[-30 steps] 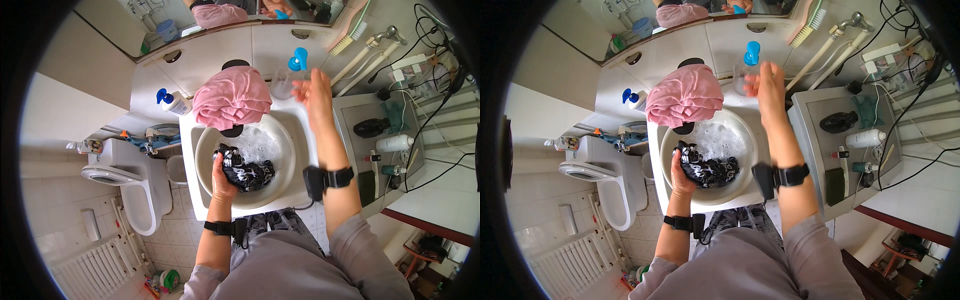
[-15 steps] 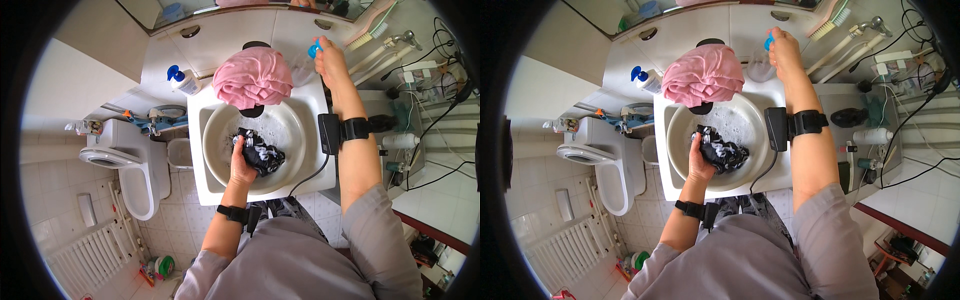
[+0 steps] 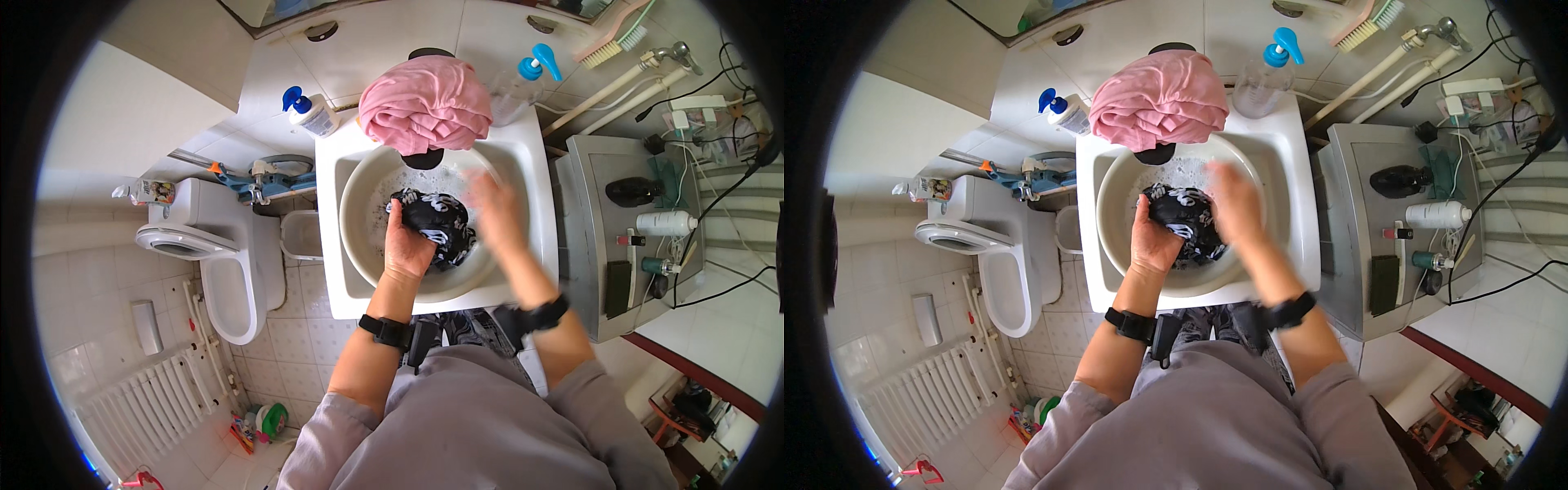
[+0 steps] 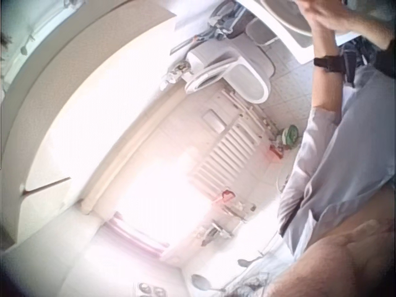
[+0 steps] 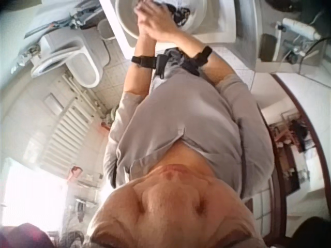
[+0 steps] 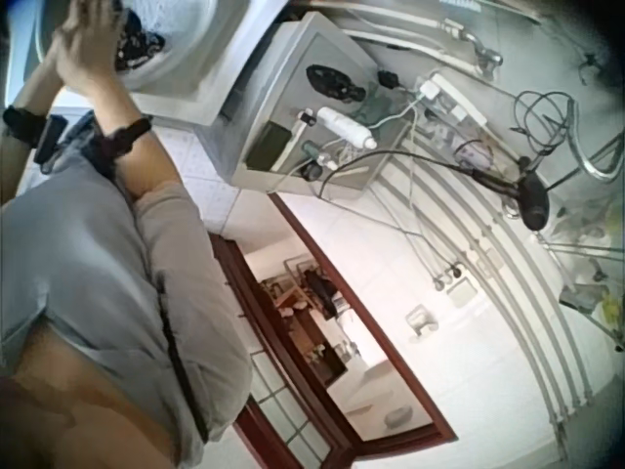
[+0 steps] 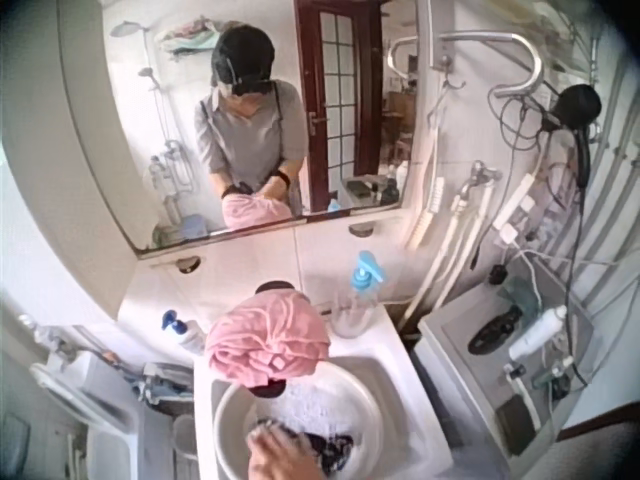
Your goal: The person hand washes a pink t-shirt and a black patterned garment in a sink. They scrub the items with soap, rinse them under the faucet, and wring them out.
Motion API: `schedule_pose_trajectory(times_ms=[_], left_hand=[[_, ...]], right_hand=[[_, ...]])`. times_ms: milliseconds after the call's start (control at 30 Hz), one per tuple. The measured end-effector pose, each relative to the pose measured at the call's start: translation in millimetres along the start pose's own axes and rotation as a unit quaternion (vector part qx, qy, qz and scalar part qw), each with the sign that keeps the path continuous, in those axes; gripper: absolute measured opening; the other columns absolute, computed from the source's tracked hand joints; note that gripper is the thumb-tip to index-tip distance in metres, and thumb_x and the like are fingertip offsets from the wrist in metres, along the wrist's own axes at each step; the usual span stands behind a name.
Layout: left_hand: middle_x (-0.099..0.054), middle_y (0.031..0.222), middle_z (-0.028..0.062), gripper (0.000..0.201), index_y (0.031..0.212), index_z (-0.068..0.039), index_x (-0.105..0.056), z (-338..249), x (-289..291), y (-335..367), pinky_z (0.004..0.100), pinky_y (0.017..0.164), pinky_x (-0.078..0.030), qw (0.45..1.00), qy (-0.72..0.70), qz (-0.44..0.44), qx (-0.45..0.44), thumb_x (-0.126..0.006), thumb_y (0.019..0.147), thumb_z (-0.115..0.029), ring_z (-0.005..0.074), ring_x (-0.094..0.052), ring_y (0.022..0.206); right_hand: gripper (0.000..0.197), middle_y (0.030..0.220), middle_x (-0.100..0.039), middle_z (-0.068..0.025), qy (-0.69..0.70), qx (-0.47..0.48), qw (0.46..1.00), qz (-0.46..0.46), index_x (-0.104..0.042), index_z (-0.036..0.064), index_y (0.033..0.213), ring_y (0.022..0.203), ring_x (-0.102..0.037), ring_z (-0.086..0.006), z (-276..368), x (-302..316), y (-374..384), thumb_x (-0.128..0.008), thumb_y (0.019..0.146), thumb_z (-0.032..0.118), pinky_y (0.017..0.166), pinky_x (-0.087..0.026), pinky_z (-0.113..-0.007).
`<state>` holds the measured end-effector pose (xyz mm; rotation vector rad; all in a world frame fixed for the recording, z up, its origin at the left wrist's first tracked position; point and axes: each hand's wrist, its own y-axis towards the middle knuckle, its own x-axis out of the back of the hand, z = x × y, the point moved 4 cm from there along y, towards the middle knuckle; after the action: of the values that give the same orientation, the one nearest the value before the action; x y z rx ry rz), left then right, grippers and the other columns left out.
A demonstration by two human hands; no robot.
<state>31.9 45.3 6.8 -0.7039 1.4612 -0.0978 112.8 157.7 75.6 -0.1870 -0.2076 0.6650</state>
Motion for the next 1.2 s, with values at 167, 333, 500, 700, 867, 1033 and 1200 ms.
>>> schedule_pose_trajectory(times_ms=[167, 333, 500, 700, 867, 1033, 1200], left_hand=[[-0.043, 0.131, 0.008, 0.048, 0.13, -0.013, -0.04, 22.4, 3.1, -13.3, 0.0419, 0.102, -0.032, 0.993, 0.086, 0.006, -0.078, -0.036, 0.092, -0.043, 0.0267, -0.04, 0.121], [-0.045, 0.129, 0.0097, 0.049, 0.128, -0.009, -0.04, 12.7, 11.1, -17.4, 0.04, 0.1, -0.035, 0.989, 0.136, -0.054, 0.02, -0.037, 0.092, -0.042, 0.025, -0.042, 0.119], [-0.043, 0.13, 0.0032, 0.047, 0.129, -0.017, -0.039, 7.6, 12.8, -20.3, 0.0374, 0.099, -0.035, 0.967, 0.074, 0.078, -0.231, -0.037, 0.092, -0.045, 0.0219, -0.04, 0.12], [-0.06, 0.099, 0.0084, 0.043, 0.107, -0.008, -0.054, -12.6, -10.1, -18.8, 0.0388, 0.085, -0.047, 0.986, 0.123, -0.112, 0.001, -0.049, 0.086, -0.045, 0.0243, -0.058, 0.093], [-0.062, 0.096, 0.0075, 0.037, 0.104, -0.008, -0.056, -31.9, 11.1, -2.8, 0.0398, 0.081, -0.048, 0.985, 0.114, -0.121, -0.044, -0.056, 0.083, -0.04, 0.0247, -0.06, 0.086], [-0.061, 0.089, 0.0083, 0.034, 0.103, -0.003, -0.056, -37.2, 78.4, 14.1, 0.0364, 0.071, -0.049, 0.947, 0.264, -0.146, -0.111, -0.058, 0.082, -0.031, 0.0209, -0.06, 0.078], [-0.06, 0.093, 0.0075, 0.035, 0.103, -0.007, -0.055, 9.8, 30.3, 8.8, 0.039, 0.078, -0.048, 0.951, 0.207, -0.22, -0.063, -0.051, 0.085, -0.036, 0.0228, -0.058, 0.086]], right_hand=[[0.054, 0.136, -0.036, -0.0179, -0.324, 0.191, 0.919, 0.115, -0.042, 0.0077, 0.128, 0.127, -0.03, -0.0368, -32.9, -69.9, -22.7, -0.037, 0.089, 0.045, 0.105, -0.014, -0.053], [0.055, 0.133, -0.038, -0.0192, -0.301, 0.125, 0.94, 0.101, -0.034, 0.0063, 0.132, 0.124, -0.033, -0.0387, -32.1, -66.5, -14.6, -0.037, 0.09, 0.041, 0.102, -0.021, -0.056], [0.051, 0.137, -0.036, -0.0131, -0.341, 0.304, 0.881, 0.12, -0.034, 0.0108, 0.134, 0.13, -0.029, -0.025, -12.6, -93.4, -50.3, -0.035, 0.092, 0.039, 0.107, -0.012, -0.049], [0.089, 0.124, -0.046, -0.0235, -0.119, 0.105, 0.955, 0.252, -0.024, 0.0073, 0.138, 0.116, -0.044, -0.0336, -54.0, -44.6, -14.2, -0.07, 0.069, 0.038, 0.096, -0.035, -0.036], [0.073, 0.114, -0.053, -0.0226, -0.15, 0.198, 0.953, 0.174, -0.031, 0.0118, 0.136, 0.104, -0.054, -0.0335, -55.8, -27.9, -48.0, -0.06, 0.069, 0.004, 0.082, -0.046, -0.039], [0.04, 0.092, -0.058, -0.0203, -0.18, 0.203, 0.951, 0.152, -0.05, 0.0108, 0.112, 0.08, -0.058, -0.0384, -28.2, -72.1, -55.0, -0.063, 0.077, 0.025, 0.067, -0.047, -0.042], [0.025, 0.088, -0.056, -0.0175, -0.223, 0.135, 0.965, 0.009, -0.056, 0.0105, 0.087, 0.071, -0.057, -0.0372, -50.4, -44.0, 4.5, -0.057, 0.081, 0.034, 0.061, -0.047, -0.044]])
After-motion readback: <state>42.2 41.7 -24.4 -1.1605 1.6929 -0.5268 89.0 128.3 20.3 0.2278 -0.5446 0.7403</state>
